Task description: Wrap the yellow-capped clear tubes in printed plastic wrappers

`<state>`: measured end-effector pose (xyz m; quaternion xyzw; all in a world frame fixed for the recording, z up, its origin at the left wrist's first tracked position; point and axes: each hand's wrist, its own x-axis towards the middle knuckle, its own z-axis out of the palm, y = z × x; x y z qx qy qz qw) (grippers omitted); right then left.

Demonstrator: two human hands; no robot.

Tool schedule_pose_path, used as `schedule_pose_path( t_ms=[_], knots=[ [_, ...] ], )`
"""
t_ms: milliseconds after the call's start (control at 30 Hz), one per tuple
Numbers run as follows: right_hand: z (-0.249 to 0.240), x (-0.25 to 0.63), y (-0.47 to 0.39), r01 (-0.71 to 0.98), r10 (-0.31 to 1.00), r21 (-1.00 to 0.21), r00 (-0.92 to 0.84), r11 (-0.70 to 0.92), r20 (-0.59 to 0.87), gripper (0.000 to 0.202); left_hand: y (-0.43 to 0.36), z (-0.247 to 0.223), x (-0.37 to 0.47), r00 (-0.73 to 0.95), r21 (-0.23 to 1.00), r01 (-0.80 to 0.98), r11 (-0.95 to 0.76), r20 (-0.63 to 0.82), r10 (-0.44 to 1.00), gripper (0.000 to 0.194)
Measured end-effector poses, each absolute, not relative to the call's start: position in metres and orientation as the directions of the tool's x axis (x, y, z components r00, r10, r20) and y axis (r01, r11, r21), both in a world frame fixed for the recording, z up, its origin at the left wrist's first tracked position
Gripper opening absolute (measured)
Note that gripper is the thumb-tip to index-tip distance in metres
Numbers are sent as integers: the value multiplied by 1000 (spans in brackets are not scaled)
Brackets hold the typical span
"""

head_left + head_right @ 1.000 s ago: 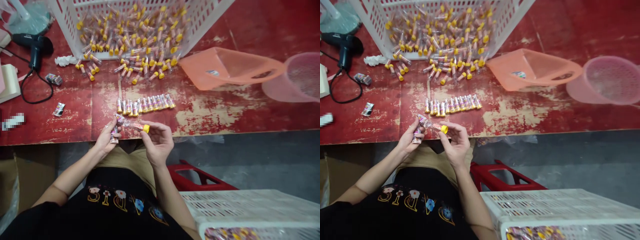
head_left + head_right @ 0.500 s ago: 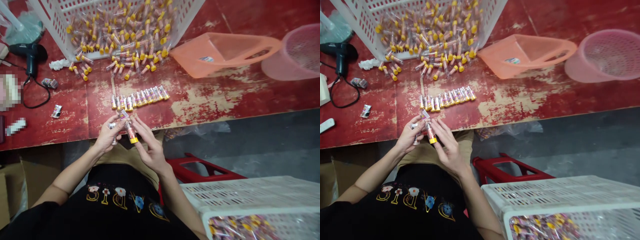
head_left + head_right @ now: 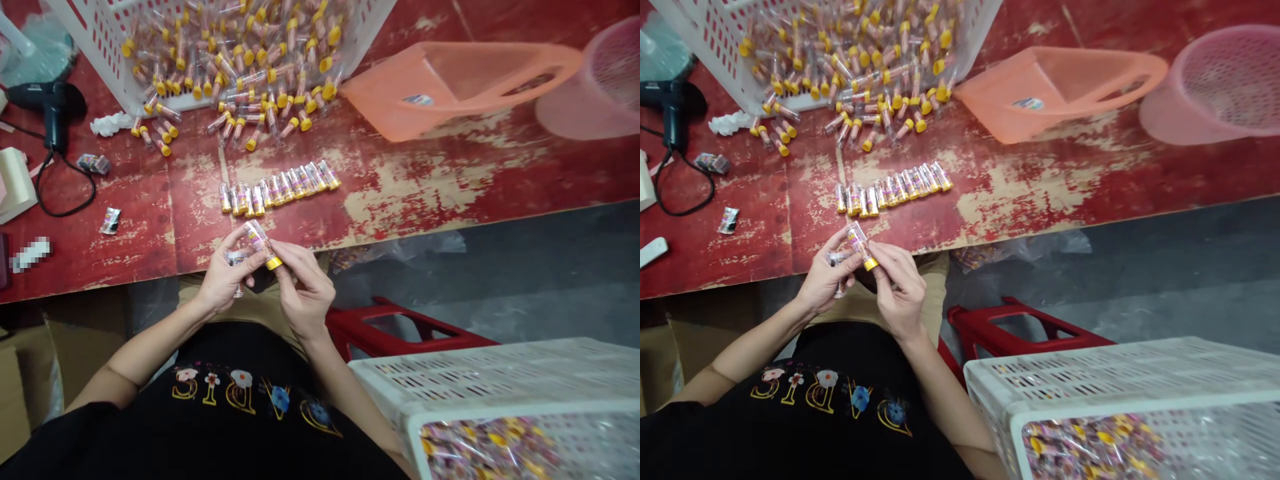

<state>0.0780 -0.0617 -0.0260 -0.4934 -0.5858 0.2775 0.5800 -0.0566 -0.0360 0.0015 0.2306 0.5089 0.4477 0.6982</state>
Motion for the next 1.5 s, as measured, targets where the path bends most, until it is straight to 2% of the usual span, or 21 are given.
schedule_pose_path(
  t_ms=[200, 567, 733, 867, 967, 1033, 1100, 1167, 1233, 1300, 1400, 1500],
  knots=[
    [-22, 77, -60, 217, 886, -922, 276, 320, 372, 26, -44, 7, -52, 100, 803, -328, 497, -494, 864, 91],
    [-22, 73, -57, 232, 906, -935, 270, 268, 326, 24, -39, 4, -55, 98, 719, -410, 561, -577, 811, 91],
    [-25, 72, -56, 241, 896, -938, 310, 249, 317, 20, -37, -5, -53, 112, 718, -430, 547, -559, 822, 92],
    [-42, 72, -45, 134, 908, -974, 356, 182, 219, 16, -24, -17, -48, 108, 717, -452, 530, -546, 831, 83],
    [-71, 73, -11, 74, 876, -989, 460, 124, 144, 16, -7, -26, -45, 118, 665, -530, 527, -557, 822, 61],
    [-93, 76, 20, 146, 829, -982, 529, 123, 182, 17, 3, -30, -46, 135, 583, -597, 551, -604, 785, 43],
    [-110, 80, 49, 281, 798, -949, 536, 140, 277, 16, 8, -33, -49, 143, 506, -649, 568, -652, 745, 35],
    [-119, 86, 64, 365, 807, -915, 480, 173, 344, 15, 7, -36, -55, 131, 483, -678, 555, -662, 738, 36],
    [-118, 91, 60, 356, 835, -913, 425, 200, 349, 20, 3, -38, -60, 104, 513, -695, 504, -622, 776, 39],
    [-109, 95, 41, 291, 843, -939, 445, 182, 301, 28, -1, -39, -64, 84, 549, -705, 449, -564, 822, 40],
    [-90, 89, 2, 161, 881, -983, 448, 87, 152, 28, -5, -43, -63, 78, 579, -707, 406, -507, 859, 37],
    [-73, 74, -24, 9, 978, -997, 196, -74, -71, 30, -8, -46, -55, 99, 588, -699, 406, -484, 870, 34]
  ],
)
